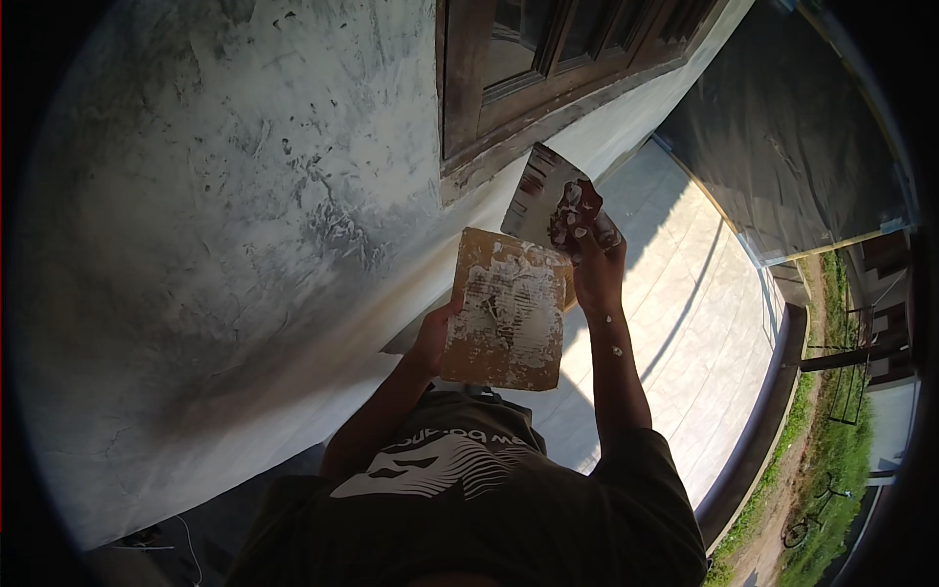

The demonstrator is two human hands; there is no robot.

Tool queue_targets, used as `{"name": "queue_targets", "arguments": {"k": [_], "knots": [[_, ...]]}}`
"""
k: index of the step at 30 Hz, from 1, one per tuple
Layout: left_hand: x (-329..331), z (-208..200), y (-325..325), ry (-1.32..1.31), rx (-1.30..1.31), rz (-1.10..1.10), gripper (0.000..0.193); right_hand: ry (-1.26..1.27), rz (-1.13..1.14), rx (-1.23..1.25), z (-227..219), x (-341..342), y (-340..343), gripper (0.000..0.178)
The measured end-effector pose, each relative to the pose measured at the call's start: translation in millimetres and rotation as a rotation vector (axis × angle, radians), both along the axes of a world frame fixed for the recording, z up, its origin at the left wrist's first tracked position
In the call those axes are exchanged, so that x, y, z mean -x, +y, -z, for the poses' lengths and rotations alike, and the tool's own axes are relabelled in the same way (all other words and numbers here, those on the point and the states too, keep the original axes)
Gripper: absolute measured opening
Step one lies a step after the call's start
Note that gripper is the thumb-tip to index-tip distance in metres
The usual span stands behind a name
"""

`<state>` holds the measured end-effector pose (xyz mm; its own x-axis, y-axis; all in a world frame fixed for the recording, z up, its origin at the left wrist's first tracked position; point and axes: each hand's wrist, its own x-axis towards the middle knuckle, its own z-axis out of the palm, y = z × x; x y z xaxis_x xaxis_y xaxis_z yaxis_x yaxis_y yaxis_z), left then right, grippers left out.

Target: Applying plaster or filler to the edge of a window frame using a trowel and a hawk.

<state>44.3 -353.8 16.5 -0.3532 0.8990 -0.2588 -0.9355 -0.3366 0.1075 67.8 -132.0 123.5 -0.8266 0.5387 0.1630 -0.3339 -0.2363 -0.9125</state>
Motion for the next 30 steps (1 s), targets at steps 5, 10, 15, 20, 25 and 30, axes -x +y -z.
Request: {"name": "queue_targets", "arguments": {"k": [5,10,15,20,25,30], "knots": [[0.7,3.6,-2.7,0.017,0.005,0.018,0.047,-0.056,0.079,-0.342,1.6,3.0,1.2,0.021],[2.6,9.5,-3.8,0.018,-0.063,0.037,0.049,-0.075,0.221,-0.826,4.2,3.3,-4.0,0.023],[4.7,11.4,-6.6,0.082,0.031,0.021,0.049,-0.037,0.216,-1.263,-31.7,5.6,-28.6,0.042],[3.8,6.2,-5.5,0.073,0.045,0.018,0.047,0.076,0.084,-1.635,-14.7,12.1,-6.9,0.055],[4.1,4.1,-7.4,0.178,0.138,0.013,0.05,0.127,-0.033,-1.793,-17.5,26.0,12.8,0.062],[5.0,6.2,-9.3,0.119,0.101,0.014,0.047,0.135,-0.006,-1.803,-12.0,32.0,36.3,0.064]]}}
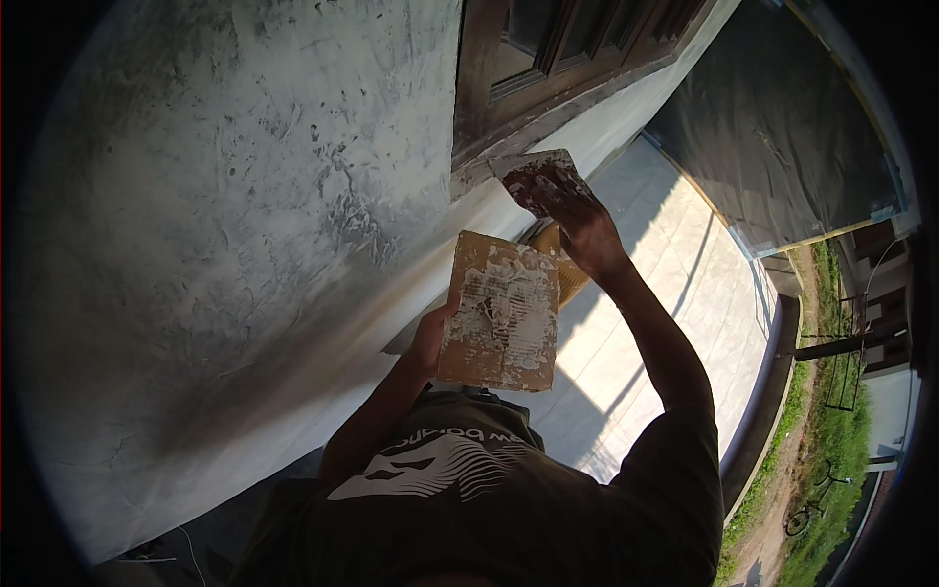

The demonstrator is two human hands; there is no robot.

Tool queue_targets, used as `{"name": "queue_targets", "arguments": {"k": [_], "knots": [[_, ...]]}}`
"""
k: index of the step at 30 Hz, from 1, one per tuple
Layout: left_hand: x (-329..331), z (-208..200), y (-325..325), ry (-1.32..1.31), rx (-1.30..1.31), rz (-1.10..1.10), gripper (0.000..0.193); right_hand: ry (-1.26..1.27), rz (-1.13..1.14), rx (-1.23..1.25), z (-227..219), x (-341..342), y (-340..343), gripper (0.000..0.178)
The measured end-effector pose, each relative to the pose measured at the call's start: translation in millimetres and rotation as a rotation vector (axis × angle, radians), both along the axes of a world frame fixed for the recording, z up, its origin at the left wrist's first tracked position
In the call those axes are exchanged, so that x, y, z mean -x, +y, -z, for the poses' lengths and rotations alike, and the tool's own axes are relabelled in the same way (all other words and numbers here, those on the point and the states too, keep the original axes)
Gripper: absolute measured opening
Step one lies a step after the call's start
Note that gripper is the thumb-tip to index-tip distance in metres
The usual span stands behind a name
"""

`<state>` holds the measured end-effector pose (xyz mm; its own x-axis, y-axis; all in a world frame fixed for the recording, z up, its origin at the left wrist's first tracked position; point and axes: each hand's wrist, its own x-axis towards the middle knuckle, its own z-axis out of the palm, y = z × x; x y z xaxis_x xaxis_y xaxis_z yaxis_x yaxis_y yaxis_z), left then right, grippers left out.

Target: Applying plaster or filler to the edge of a window frame using a trowel and a hawk.

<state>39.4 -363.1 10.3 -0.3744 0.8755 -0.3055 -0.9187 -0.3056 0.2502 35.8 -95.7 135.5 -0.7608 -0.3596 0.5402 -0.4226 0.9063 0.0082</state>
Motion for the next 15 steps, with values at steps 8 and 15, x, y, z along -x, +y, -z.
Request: {"name": "queue_targets", "arguments": {"k": [8,15], "knots": [[-0.3,6.6,1.7,-0.013,-0.046,0.006,0.047,0.194,0.144,0.269,-16.9,6.8,7.3,0.05],[-2.4,-2.1,5.9,0.037,0.0,0.019,0.047,0.085,0.205,0.352,-31.2,8.7,-36.1,0.045]]}}
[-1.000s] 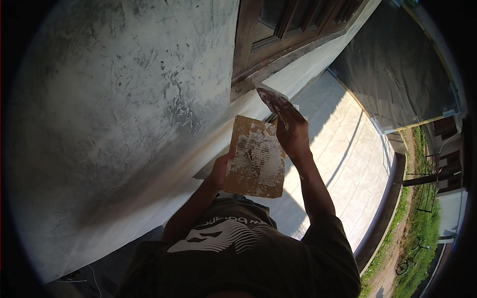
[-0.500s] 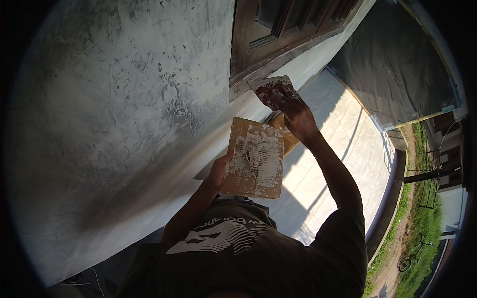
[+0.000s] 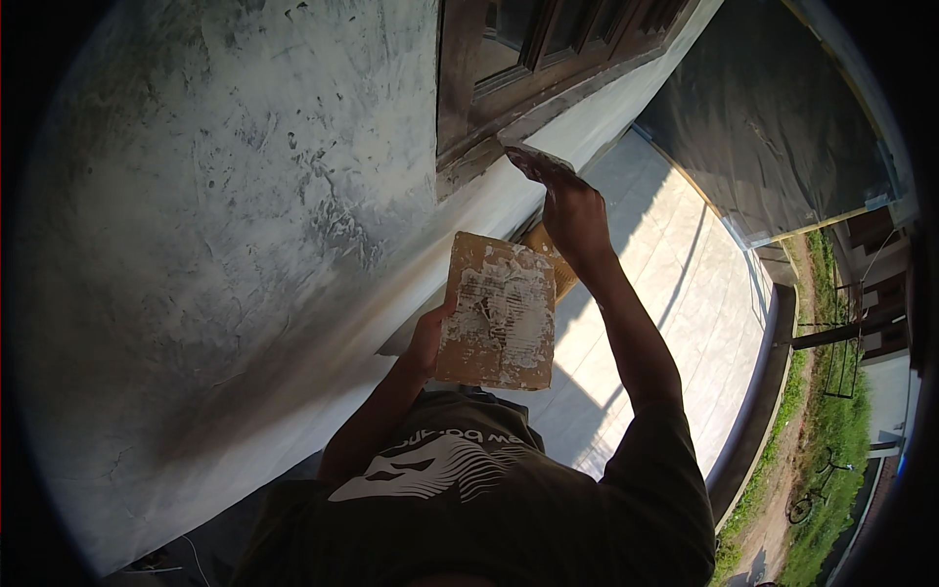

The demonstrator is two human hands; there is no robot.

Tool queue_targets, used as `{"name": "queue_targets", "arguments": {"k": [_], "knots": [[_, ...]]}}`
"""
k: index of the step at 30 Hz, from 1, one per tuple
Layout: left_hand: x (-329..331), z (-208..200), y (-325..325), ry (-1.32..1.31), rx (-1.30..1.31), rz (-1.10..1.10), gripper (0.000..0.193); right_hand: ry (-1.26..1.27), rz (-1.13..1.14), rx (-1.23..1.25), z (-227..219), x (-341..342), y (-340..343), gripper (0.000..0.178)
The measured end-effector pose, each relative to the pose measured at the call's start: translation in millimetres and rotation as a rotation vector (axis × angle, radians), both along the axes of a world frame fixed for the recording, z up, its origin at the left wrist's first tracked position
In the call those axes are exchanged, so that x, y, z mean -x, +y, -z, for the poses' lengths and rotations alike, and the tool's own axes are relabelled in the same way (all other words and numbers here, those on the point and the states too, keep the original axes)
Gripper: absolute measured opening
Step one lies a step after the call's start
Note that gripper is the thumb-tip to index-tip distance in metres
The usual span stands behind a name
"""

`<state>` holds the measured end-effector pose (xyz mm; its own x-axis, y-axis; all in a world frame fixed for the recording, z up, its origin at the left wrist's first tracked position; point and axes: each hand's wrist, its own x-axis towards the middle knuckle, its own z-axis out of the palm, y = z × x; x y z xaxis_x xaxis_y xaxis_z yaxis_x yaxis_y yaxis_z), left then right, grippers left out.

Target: Applying plaster or filler to the edge of a window frame using a trowel and a hawk.

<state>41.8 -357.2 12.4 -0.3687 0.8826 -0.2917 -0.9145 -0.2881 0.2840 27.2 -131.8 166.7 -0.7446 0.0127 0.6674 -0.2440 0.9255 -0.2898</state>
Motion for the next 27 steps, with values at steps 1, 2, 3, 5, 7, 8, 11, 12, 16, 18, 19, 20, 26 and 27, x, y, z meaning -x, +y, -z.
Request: {"name": "queue_targets", "arguments": {"k": [1,2,3,5,7,8,11,12,16,18,19,20,26,27], "knots": [[-2.4,-4.1,-2.0,-0.005,0.01,0.001,0.046,-0.073,0.058,-0.041,4.5,-0.2,-7.4,0.044],[-2.3,-1.8,-1.2,-0.005,0.01,0.009,0.046,-0.144,0.118,-0.084,9.9,0.2,-14.0,0.045],[-1.8,2.4,0.0,0.015,0.005,0.002,0.046,-0.082,0.09,-0.151,13.1,1.3,-21.6,0.045],[-2.8,5.0,-1.4,0.031,0.004,-0.005,0.046,-0.121,0.115,-0.197,9.8,-4.4,-47.2,0.043],[-3.3,3.4,-0.8,-0.017,-0.004,-0.015,0.046,-0.063,0.102,-0.352,10.6,-7.6,-60.5,0.041],[-3.3,2.2,-0.8,-0.018,-0.003,-0.01,0.046,-0.065,0.107,-0.351,8.0,-10.5,-66.5,0.041],[-2.5,-0.8,-0.9,0.046,0.023,-0.047,0.046,-0.177,0.141,-0.445,5.4,-16.5,-73.9,0.024],[-1.7,-0.9,-1.7,0.047,0.017,-0.051,0.046,-0.177,0.146,-0.443,5.8,-17.8,-75.7,0.024],[3.9,-4.5,-4.4,0.048,0.007,-0.03,0.045,-0.156,0.144,-0.461,3.8,-29.7,-82.5,0.03],[2.9,-3.5,-5.8,0.057,0.02,-0.058,0.045,-0.229,0.121,-0.451,-3.4,-43.4,-88.8,0.035],[3.5,-1.9,-5.3,0.065,0.031,-0.086,0.045,-0.24,0.092,-0.352,-8.0,-54.4,-91.7,0.041],[5.0,2.6,-7.1,0.068,0.03,-0.093,0.045,-0.249,0.055,-0.251,-12.5,-63.3,-93.5,0.049],[5.9,0.9,-6.7,0.041,-0.033,-0.011,0.046,-0.18,0.234,0.036,-37.6,-46.6,-64.7,0.04],[6.5,4.3,-6.4,0.041,-0.045,-0.007,0.046,-0.181,0.275,0.03,-32.4,-33.9,-57.9,0.038]]}}
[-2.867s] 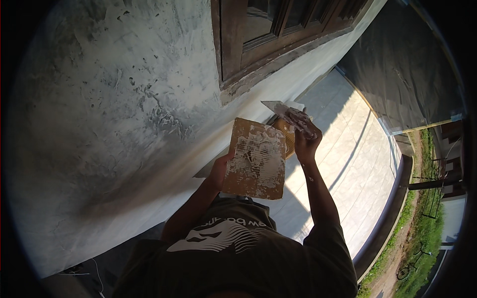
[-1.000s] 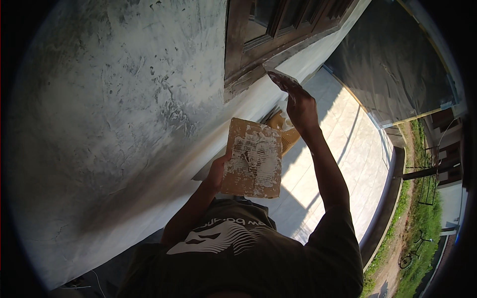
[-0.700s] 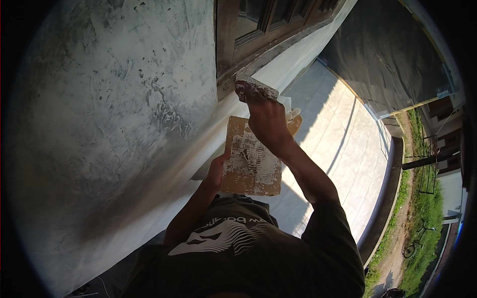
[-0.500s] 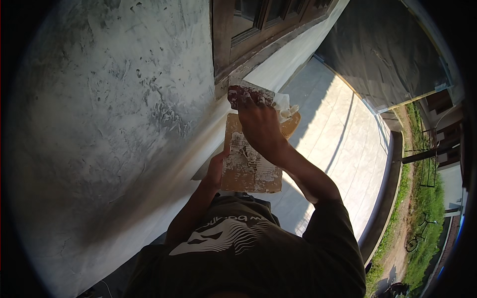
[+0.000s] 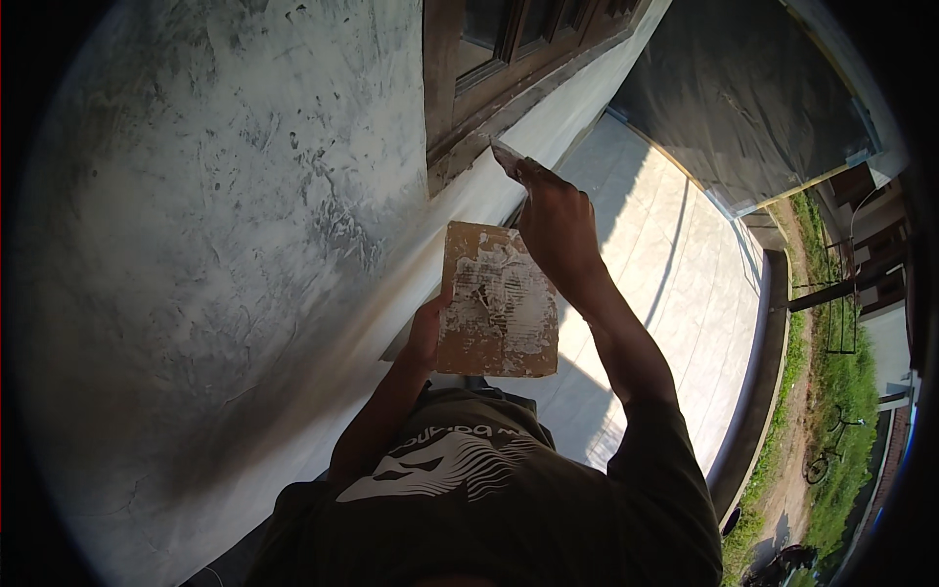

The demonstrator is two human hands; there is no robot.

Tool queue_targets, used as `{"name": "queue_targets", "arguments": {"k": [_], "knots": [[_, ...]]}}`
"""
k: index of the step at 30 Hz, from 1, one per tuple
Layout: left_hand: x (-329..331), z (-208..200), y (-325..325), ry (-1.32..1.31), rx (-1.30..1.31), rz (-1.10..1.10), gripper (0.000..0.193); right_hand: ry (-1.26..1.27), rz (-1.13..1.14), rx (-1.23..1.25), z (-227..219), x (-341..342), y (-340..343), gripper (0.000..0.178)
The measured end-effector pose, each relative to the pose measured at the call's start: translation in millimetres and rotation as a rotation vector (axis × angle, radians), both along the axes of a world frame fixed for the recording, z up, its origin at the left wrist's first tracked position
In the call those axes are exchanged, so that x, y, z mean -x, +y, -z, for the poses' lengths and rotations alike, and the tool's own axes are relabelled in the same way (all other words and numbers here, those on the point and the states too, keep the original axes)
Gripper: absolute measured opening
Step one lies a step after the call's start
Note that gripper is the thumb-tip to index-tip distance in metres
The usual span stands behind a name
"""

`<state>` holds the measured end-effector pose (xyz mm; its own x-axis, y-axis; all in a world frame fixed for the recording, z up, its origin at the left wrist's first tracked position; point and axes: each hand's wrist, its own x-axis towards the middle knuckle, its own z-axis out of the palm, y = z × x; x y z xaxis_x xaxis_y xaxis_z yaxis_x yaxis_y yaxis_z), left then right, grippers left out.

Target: Applying plaster or filler to the edge of a window frame using a trowel and a hawk.

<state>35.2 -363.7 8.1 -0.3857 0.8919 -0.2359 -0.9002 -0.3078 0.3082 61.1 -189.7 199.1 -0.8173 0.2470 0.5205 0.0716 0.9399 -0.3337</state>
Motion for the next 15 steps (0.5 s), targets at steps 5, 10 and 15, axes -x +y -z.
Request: {"name": "queue_targets", "arguments": {"k": [5,10,15], "knots": [[1.0,5.1,1.9,-0.02,-0.106,0.046,0.047,-0.079,0.106,-0.067,22.1,37.7,3.5,0.03],[0.6,2.3,-2.0,-0.057,-0.097,0.034,0.047,-0.108,-0.001,-0.287,19.9,38.9,-19.8,0.007],[0.8,-8.1,-6.3,0.031,0.064,-0.05,0.045,-0.168,-0.027,-0.372,22.9,29.1,-42.6,0.006]]}}
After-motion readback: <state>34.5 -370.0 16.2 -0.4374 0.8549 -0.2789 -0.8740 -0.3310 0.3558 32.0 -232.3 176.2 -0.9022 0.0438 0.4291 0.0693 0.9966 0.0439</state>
